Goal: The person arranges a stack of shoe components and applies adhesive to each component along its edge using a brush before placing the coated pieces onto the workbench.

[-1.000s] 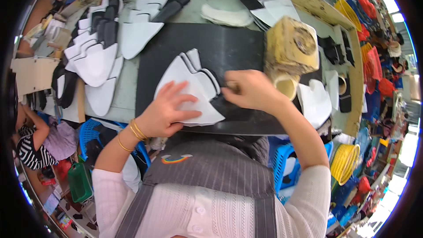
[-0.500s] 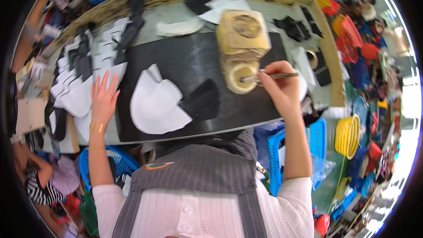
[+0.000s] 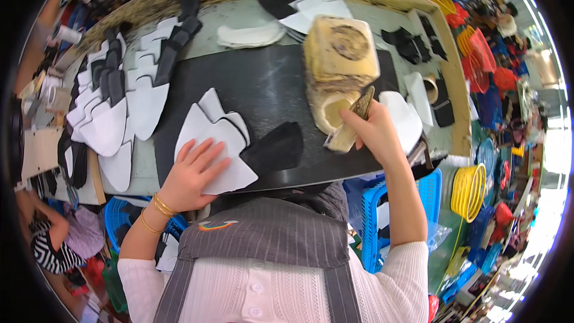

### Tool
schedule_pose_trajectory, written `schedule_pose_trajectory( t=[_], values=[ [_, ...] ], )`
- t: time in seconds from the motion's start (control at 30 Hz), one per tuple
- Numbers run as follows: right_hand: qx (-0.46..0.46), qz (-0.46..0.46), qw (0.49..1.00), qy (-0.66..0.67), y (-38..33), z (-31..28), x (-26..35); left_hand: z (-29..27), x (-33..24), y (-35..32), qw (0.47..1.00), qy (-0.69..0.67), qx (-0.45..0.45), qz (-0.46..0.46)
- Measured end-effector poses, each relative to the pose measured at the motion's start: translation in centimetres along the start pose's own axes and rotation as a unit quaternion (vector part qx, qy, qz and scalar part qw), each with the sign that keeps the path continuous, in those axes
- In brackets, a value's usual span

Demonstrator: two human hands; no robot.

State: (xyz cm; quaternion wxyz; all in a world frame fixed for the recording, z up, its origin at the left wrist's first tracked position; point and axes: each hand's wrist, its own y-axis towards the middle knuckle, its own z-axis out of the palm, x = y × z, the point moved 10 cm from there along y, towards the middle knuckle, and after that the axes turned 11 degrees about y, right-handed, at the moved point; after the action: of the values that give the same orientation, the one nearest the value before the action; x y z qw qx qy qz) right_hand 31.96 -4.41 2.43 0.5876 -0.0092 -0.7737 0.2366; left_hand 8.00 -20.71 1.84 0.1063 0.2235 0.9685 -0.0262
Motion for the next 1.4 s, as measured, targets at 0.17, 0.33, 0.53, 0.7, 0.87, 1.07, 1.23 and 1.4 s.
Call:
schedule_pose_trajectory(
  t=[0.17, 0.33, 0.53, 0.7, 0.87, 1.07, 1.23, 1.4],
  values=[
    [0.130, -0.092, 0.977, 0.141, 0.7, 12.6, 3.7, -0.2, 0.1, 0.1, 1.000, -0.012, -0.026, 0.006],
    [0.159, -0.083, 0.984, -0.019, 2.7, 18.3, 2.5, 0.1, 0.3, -0.3, 0.998, -0.042, -0.041, 0.015],
    [0.172, -0.168, 0.969, -0.059, 3.8, 19.2, 4.5, 0.2, 0.8, -0.6, 0.997, -0.050, -0.057, 0.018],
    [0.184, -0.158, 0.970, -0.017, 4.2, 20.1, 5.4, 0.1, 1.0, -0.4, 0.996, -0.047, -0.071, 0.032],
    [0.217, -0.146, 0.959, -0.106, 2.7, 18.6, 3.1, 0.3, 1.5, -0.7, 0.993, -0.066, -0.097, 0.023],
    [0.117, -0.168, 0.976, 0.072, 5.0, 21.2, 7.1, -0.1, 1.4, -0.7, 0.993, -0.063, -0.101, 0.024],
    [0.134, -0.185, 0.968, -0.102, 6.3, 23.0, 5.9, 0.2, 0.7, -0.5, 0.992, -0.078, -0.098, 0.033],
    [0.166, -0.180, 0.969, -0.042, 6.1, 22.8, 6.5, 0.1, 1.3, -0.5, 0.992, -0.068, -0.101, 0.022]
  ],
)
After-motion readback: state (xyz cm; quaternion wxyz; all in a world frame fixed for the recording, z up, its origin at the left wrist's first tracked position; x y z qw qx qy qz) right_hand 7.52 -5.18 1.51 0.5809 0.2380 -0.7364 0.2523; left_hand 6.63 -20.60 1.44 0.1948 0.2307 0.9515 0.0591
